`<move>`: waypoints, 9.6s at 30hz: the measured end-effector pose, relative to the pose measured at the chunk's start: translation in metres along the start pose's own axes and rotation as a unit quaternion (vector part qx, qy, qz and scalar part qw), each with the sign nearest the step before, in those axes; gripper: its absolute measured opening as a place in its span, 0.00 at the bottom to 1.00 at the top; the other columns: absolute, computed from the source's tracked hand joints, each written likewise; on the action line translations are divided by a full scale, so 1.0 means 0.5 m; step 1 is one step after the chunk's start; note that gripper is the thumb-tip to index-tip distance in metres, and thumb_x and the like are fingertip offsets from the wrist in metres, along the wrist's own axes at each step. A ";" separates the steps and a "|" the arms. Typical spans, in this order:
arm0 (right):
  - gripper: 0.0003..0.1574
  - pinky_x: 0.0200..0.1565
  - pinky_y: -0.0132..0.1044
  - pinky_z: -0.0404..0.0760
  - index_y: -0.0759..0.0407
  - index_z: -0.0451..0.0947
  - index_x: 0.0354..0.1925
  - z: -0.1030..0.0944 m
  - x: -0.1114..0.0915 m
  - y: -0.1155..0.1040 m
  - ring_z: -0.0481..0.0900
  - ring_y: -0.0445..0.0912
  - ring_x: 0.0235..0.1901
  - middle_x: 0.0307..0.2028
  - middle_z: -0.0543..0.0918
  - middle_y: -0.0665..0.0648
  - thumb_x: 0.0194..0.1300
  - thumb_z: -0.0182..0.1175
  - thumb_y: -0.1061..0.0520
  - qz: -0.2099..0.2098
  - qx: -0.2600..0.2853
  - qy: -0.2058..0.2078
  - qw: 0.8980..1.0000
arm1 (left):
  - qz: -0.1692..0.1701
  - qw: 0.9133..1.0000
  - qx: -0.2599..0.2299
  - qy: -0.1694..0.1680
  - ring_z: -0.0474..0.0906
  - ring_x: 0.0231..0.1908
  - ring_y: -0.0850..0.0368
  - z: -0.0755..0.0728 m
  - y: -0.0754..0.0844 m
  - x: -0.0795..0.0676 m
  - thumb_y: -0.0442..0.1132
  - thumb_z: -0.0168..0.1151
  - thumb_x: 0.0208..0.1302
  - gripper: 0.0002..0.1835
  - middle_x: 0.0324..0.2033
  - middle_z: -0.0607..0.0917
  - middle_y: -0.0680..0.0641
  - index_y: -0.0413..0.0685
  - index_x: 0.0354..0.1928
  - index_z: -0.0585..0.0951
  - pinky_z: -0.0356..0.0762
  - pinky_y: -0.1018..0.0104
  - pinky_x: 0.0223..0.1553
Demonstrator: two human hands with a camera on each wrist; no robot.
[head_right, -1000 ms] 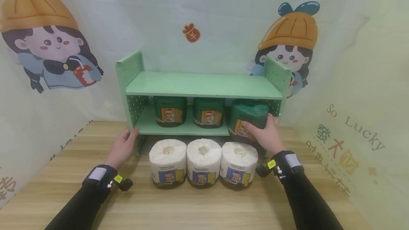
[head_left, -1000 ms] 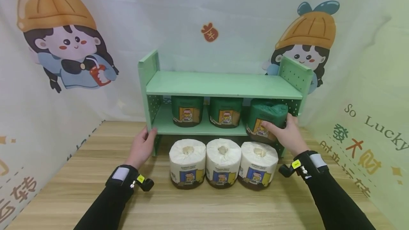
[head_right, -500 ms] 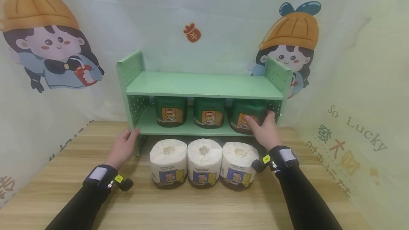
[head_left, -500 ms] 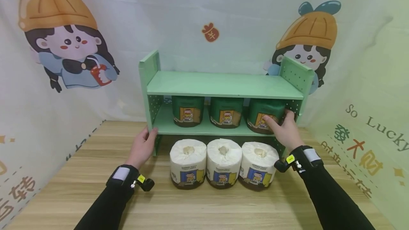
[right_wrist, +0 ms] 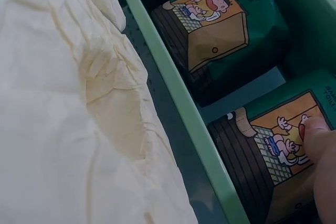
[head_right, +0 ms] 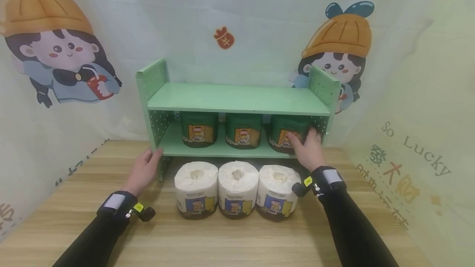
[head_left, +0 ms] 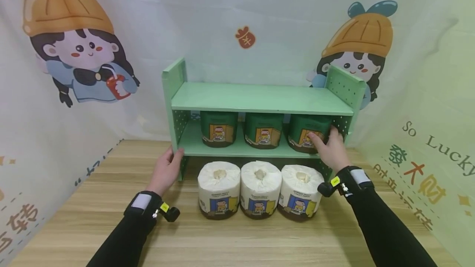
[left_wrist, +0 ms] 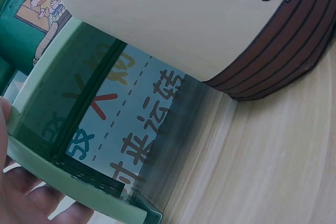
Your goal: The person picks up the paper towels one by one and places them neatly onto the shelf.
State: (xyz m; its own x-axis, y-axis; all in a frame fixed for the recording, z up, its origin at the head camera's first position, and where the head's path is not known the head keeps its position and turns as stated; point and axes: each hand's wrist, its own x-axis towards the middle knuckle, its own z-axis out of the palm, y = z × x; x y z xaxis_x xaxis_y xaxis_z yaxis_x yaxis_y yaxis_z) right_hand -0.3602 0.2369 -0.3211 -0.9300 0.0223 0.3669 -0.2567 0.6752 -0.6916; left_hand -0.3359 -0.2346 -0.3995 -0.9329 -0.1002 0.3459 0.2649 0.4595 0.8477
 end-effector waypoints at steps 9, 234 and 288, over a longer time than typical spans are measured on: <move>0.53 0.62 0.67 0.59 0.73 0.36 0.74 0.007 0.009 0.010 0.56 0.69 0.61 0.60 0.57 0.80 0.77 0.50 0.40 -0.019 0.009 0.011 1.000 | -0.001 1.000 -0.002 0.001 0.65 0.62 0.44 0.001 -0.002 0.001 0.60 0.40 0.79 0.30 0.65 0.70 0.40 0.53 0.72 0.66 0.67 0.37 0.58; 0.28 0.25 0.41 0.69 0.69 0.76 0.54 -0.003 -0.065 0.145 0.71 0.54 0.31 0.38 0.79 0.69 0.81 0.42 0.46 0.010 0.024 0.079 0.997 | 0.106 0.987 -0.114 0.033 0.71 0.54 0.56 -0.022 0.381 0.110 0.59 0.70 0.59 0.46 0.59 0.69 0.46 0.54 0.68 0.53 0.73 0.49 0.57; 0.30 0.37 0.49 0.75 0.69 0.75 0.55 -0.001 -0.065 0.143 0.75 0.57 0.41 0.46 0.80 0.70 0.81 0.42 0.45 0.025 0.028 0.078 0.996 | 0.067 0.994 -0.016 0.081 0.51 0.68 0.63 -0.022 0.392 0.121 0.60 0.64 0.65 0.42 0.70 0.62 0.53 0.53 0.74 0.58 0.54 0.53 0.69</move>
State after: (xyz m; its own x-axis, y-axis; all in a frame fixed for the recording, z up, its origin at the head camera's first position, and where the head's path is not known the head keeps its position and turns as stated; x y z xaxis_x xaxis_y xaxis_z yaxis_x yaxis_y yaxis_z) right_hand -0.3481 0.2850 -0.3822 -0.8910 0.1722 0.4201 -0.2289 0.6288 -0.7431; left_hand -0.3375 -0.1604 -0.2080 -0.8379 -0.1831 0.5143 0.3935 0.4504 0.8015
